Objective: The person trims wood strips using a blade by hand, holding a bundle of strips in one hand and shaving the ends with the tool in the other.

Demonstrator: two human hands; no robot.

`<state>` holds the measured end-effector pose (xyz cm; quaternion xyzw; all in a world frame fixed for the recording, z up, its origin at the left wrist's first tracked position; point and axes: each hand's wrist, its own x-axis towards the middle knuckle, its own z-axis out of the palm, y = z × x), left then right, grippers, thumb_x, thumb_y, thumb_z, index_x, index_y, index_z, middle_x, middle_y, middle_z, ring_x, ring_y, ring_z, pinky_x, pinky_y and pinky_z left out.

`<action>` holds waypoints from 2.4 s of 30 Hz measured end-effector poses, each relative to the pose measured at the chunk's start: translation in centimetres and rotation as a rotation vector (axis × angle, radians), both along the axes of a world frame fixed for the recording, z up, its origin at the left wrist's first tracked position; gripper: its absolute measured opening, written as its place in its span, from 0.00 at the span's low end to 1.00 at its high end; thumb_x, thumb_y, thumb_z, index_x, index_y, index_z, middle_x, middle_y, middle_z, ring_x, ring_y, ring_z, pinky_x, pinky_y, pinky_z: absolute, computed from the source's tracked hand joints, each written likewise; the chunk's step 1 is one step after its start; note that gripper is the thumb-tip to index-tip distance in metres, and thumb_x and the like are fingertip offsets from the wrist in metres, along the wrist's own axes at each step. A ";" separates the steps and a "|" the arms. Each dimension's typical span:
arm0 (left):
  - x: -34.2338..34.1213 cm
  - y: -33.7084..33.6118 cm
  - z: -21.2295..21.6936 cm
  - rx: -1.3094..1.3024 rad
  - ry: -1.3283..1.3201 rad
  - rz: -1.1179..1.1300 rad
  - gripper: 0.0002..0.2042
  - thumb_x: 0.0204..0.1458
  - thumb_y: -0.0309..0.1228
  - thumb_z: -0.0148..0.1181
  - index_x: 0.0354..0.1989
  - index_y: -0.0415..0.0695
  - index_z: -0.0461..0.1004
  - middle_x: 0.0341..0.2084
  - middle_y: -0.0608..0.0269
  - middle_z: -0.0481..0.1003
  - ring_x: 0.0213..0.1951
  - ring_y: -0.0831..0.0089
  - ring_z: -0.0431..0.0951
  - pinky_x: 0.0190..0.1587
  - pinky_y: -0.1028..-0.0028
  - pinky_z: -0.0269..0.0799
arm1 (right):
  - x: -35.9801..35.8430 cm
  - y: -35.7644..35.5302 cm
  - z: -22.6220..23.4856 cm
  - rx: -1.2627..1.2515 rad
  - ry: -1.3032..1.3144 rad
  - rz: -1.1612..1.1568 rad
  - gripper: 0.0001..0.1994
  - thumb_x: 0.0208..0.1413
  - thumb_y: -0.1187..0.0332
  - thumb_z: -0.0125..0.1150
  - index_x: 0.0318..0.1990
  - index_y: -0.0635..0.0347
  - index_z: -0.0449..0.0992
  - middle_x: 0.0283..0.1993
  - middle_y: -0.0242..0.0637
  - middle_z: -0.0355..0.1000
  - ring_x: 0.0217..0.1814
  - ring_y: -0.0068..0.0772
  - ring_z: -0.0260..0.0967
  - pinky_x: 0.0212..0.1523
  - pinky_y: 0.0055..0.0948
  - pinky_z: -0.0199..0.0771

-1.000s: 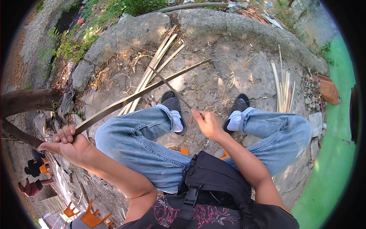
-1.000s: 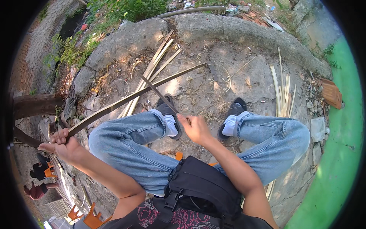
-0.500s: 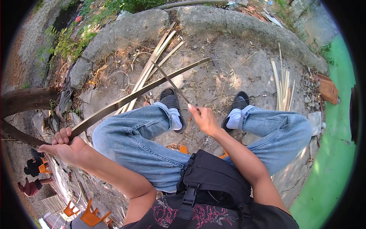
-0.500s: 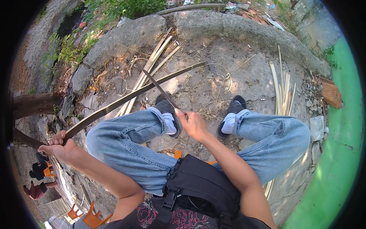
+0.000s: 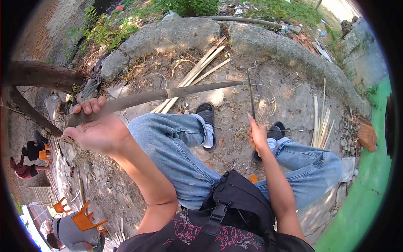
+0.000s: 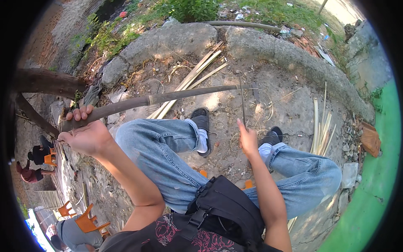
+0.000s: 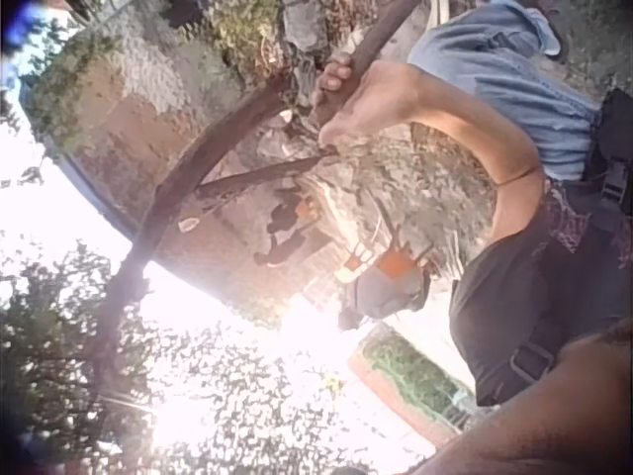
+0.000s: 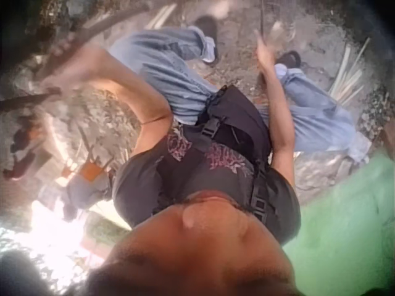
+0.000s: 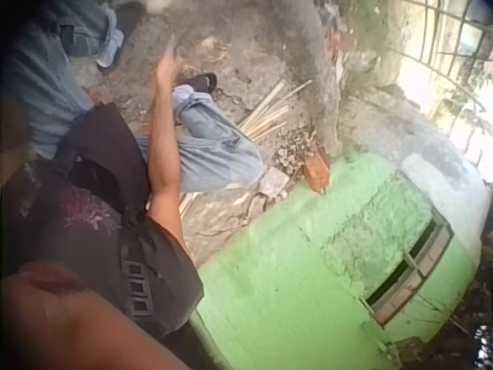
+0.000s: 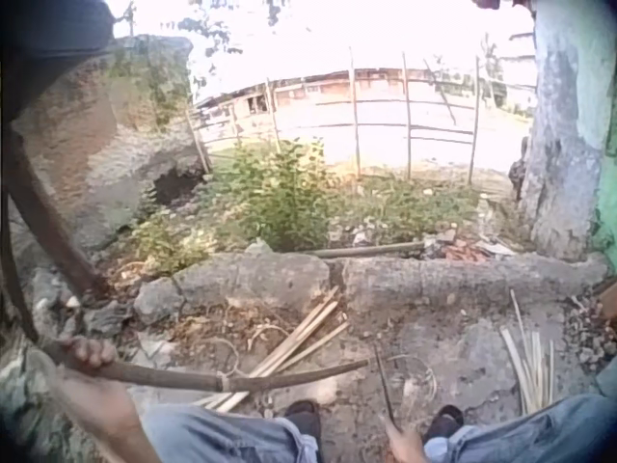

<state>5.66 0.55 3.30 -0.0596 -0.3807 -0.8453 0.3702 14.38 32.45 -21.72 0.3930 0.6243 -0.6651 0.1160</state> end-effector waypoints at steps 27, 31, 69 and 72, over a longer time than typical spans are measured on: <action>4.2 9.6 8.3 -0.324 0.487 -0.694 0.27 0.56 0.60 0.37 0.16 0.50 0.50 0.10 0.70 0.48 0.13 0.81 0.45 0.15 0.78 0.42 | 6.1 1.5 17.4 0.070 0.341 0.275 0.31 0.61 0.44 0.40 0.15 0.61 0.63 0.11 0.26 0.57 0.15 0.17 0.51 0.17 0.23 0.50; 5.2 12.3 3.7 -0.382 0.303 -0.532 0.23 0.57 0.48 0.33 0.14 0.48 0.51 0.09 0.67 0.51 0.15 0.75 0.50 0.19 0.72 0.51 | 6.7 1.5 17.6 0.134 0.354 0.296 0.31 0.62 0.46 0.41 0.15 0.63 0.63 0.11 0.29 0.56 0.17 0.18 0.52 0.19 0.25 0.52; 9.5 12.9 -1.2 -0.623 0.448 -0.833 0.21 0.49 0.34 0.45 0.06 0.43 0.52 0.06 0.67 0.52 0.09 0.72 0.53 0.13 0.73 0.46 | 7.7 2.7 18.8 0.256 0.326 0.710 0.27 0.59 0.49 0.48 0.23 0.68 0.74 0.09 0.42 0.60 0.11 0.33 0.57 0.16 0.32 0.57; 10.0 13.1 -1.2 -0.607 0.466 -0.827 0.21 0.49 0.35 0.45 0.06 0.43 0.51 0.05 0.67 0.51 0.09 0.73 0.52 0.13 0.73 0.46 | 8.1 2.8 18.9 0.301 0.399 0.716 0.28 0.59 0.48 0.48 0.22 0.68 0.73 0.09 0.42 0.59 0.11 0.33 0.55 0.16 0.33 0.57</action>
